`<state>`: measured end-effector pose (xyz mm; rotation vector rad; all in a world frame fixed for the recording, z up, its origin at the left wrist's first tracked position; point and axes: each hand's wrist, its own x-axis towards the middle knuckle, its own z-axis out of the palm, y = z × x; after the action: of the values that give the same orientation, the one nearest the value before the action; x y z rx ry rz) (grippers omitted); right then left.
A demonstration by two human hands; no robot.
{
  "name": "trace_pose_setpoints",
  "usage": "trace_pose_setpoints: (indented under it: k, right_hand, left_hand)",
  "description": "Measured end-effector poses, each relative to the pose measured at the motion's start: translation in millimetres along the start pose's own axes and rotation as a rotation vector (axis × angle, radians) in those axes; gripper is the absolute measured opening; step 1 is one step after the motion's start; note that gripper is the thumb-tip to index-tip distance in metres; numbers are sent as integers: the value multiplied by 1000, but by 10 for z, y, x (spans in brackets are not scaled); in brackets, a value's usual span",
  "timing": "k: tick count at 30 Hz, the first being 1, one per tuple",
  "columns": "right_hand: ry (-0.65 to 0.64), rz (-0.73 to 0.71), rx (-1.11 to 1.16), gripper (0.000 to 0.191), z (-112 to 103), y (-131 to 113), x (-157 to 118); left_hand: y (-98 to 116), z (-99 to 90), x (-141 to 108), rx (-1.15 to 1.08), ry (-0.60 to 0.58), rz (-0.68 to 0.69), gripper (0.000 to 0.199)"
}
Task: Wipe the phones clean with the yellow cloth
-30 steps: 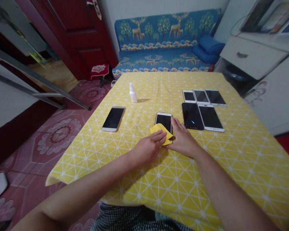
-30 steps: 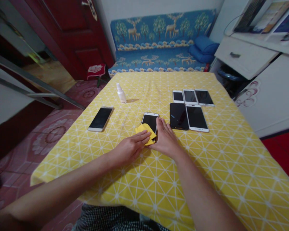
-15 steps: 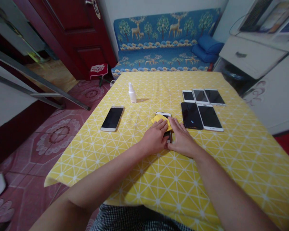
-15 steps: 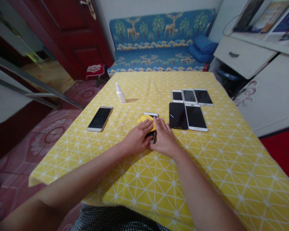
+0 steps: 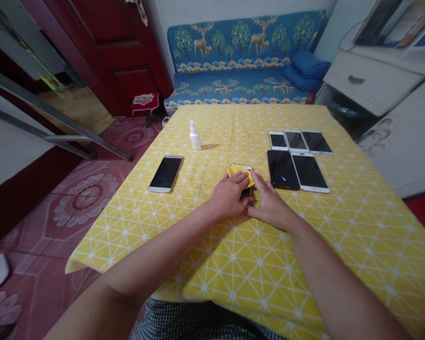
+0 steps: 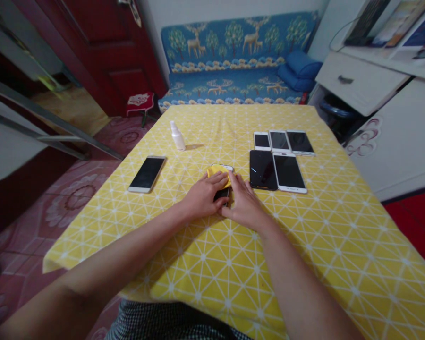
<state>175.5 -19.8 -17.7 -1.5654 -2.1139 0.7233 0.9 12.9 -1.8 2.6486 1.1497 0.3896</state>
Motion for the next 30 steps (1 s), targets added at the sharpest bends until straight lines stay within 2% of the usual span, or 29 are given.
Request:
trace_pose_setpoints:
  k: [5,9,13,20,23,30]
  right_hand:
    - [41,-11,1,118,19,18,-7]
    - [39,-1,-32,116,19,18,-6]
    - [11,58,-135,111,29,-8,17]
    - [-17,61,-219,104,40,-60,38]
    - [-21,71,-204,104,39,-65,43]
    - [-53,108,-226,107,23,-107,52]
  left_hand:
    - [-74,14,211,64,-29,10,49]
    - [-103,31,367,104,-26,-4,44]
    - [-157,11,378,117,5,-71,43]
    - [-202,-55,-25,88,22,-174,44]
    - [-112,-17,-262,58,33,-148,47]
    - [131,7,-794,-11,-57,-77,54]
